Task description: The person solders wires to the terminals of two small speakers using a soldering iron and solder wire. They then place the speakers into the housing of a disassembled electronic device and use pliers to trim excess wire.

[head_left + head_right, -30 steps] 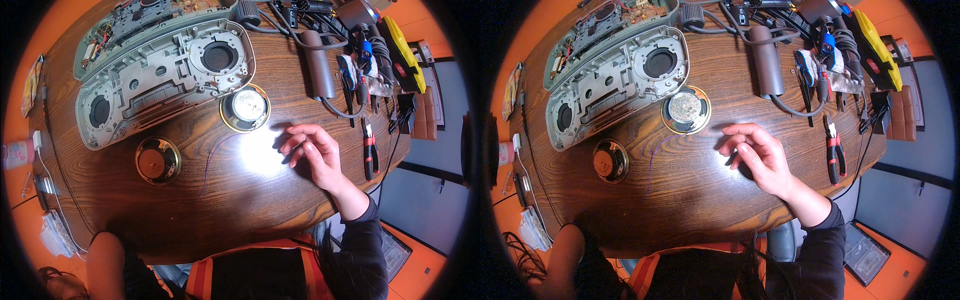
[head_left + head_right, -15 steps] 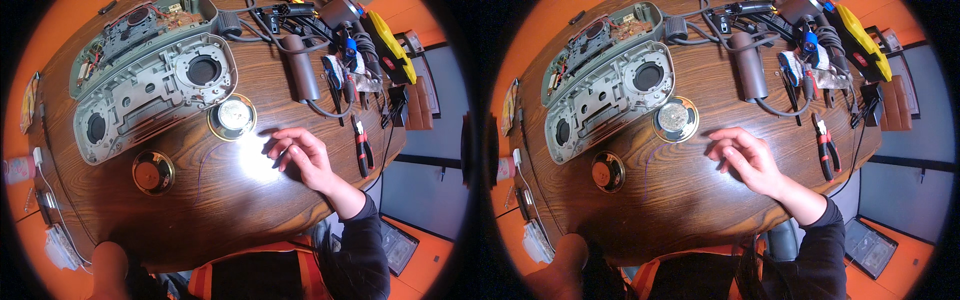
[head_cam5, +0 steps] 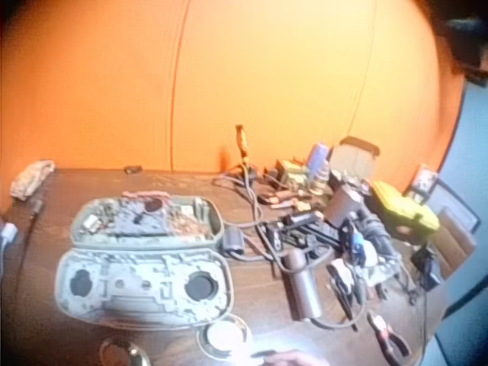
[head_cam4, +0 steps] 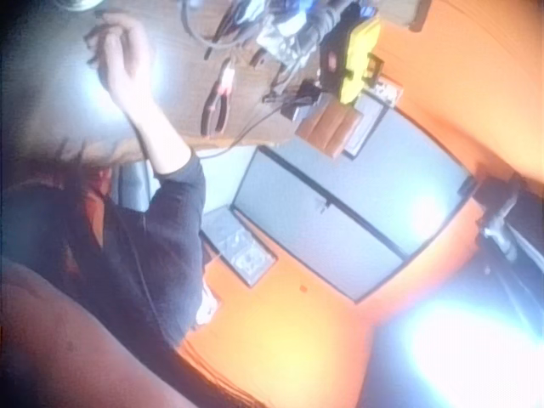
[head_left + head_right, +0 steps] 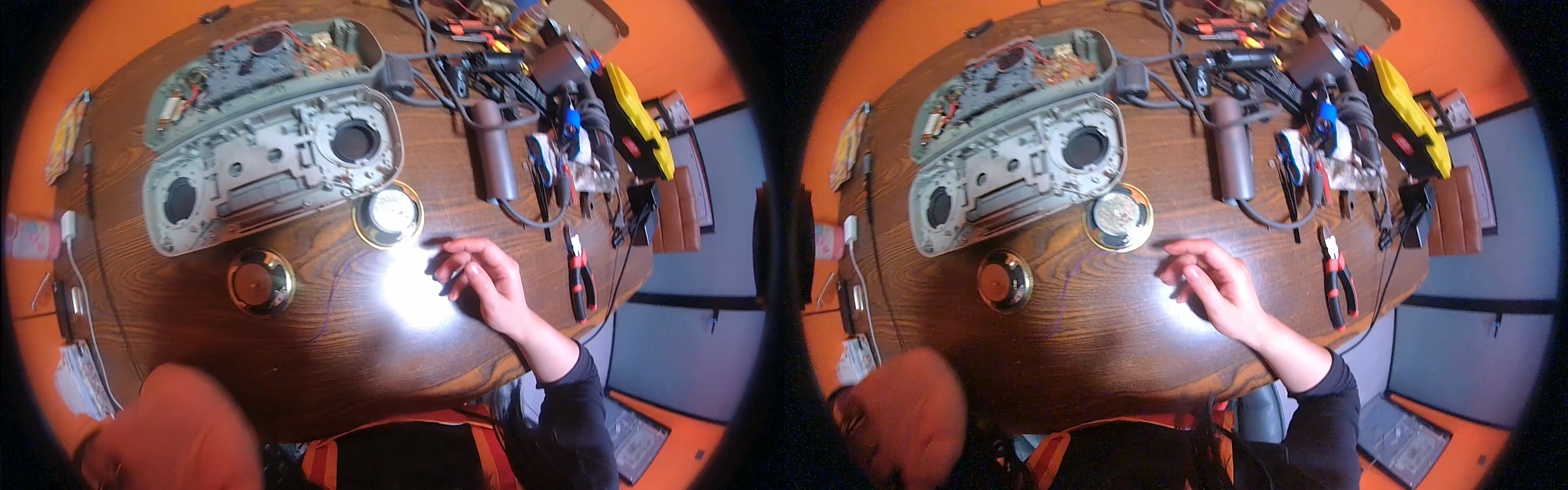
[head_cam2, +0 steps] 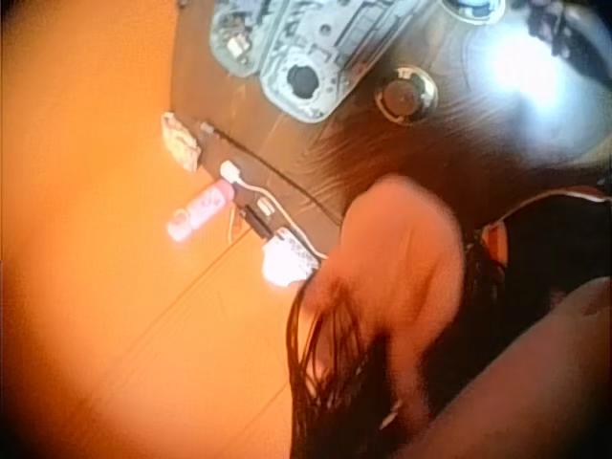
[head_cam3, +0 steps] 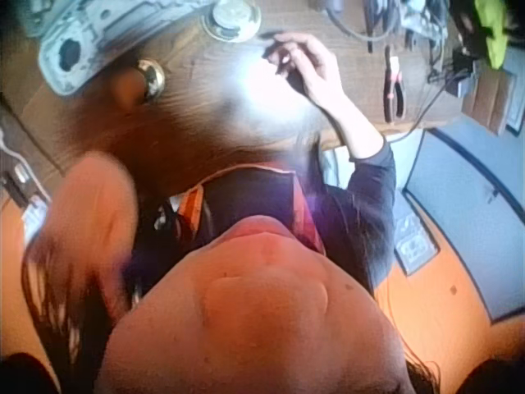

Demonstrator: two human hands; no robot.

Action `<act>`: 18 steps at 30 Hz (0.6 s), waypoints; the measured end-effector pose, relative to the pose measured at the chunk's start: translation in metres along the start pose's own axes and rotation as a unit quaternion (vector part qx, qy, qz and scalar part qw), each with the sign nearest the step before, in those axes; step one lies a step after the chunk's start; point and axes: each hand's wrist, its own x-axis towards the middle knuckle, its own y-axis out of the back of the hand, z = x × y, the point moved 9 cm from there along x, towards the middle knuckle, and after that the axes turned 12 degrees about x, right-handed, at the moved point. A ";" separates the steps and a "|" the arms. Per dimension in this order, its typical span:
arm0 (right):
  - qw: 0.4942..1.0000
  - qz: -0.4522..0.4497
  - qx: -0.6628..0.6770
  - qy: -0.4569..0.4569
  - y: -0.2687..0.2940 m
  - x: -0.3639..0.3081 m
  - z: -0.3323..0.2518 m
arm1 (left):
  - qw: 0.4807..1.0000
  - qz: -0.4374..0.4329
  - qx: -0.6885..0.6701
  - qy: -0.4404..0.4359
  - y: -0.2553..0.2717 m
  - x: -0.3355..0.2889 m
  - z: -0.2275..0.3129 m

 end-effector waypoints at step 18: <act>0.999 -0.003 -0.038 0.010 0.002 -0.002 0.004 | 0.456 -0.157 -0.239 0.843 -0.006 -0.177 -0.078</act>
